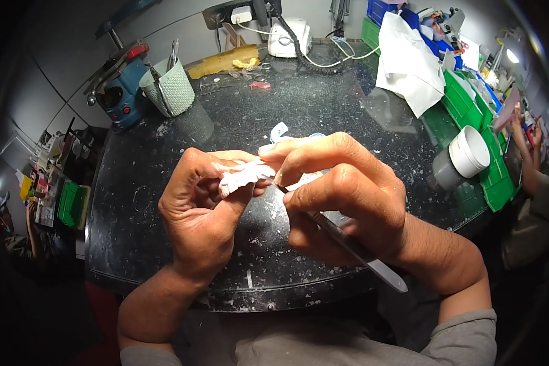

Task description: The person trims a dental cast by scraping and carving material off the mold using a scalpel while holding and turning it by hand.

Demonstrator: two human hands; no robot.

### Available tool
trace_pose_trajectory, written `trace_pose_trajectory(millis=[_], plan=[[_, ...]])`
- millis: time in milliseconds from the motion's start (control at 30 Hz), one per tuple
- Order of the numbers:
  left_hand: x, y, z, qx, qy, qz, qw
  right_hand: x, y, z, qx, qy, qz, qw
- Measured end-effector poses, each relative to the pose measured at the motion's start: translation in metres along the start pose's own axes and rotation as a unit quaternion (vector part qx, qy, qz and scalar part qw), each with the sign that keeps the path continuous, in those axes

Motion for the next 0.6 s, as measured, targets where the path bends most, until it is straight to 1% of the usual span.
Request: trace_pose_trajectory(millis=[100,200,300,400,500,600], plan=[[0.001,-0.0017,0.0005,-0.008,0.055,0.013,0.998,0.0002,0.0034,0.0012,0.004,-0.02,0.029,0.999],[0.0016,-0.0027,0.0027,-0.016,0.045,0.017,0.999,0.0016,0.0058,0.0031,0.01,-0.038,0.039,0.998],[0.0004,-0.0029,0.004,-0.036,0.047,0.004,0.998,0.001,0.0023,0.0001,0.001,-0.009,0.003,1.0],[0.0014,-0.0032,0.0019,-0.029,0.027,0.015,0.999,0.0019,0.0005,0.0007,-0.006,0.016,-0.014,1.0],[0.0008,-0.0031,0.0022,-0.026,0.042,0.024,0.999,0.0022,0.0021,0.0027,0.004,-0.011,-0.017,1.0],[0.0011,-0.0034,0.002,-0.021,0.016,0.025,0.999,0.0026,0.0025,0.0037,0.006,-0.012,-0.025,1.0]])
Point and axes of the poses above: each hand's wrist, its own x-axis away from the middle knuckle, its own y-axis out of the palm, z = x × y, the point moved 5 cm from there along -x, towards the middle knuckle, and after that the axes turned 7 degrees about x, right-handed, at the moved point
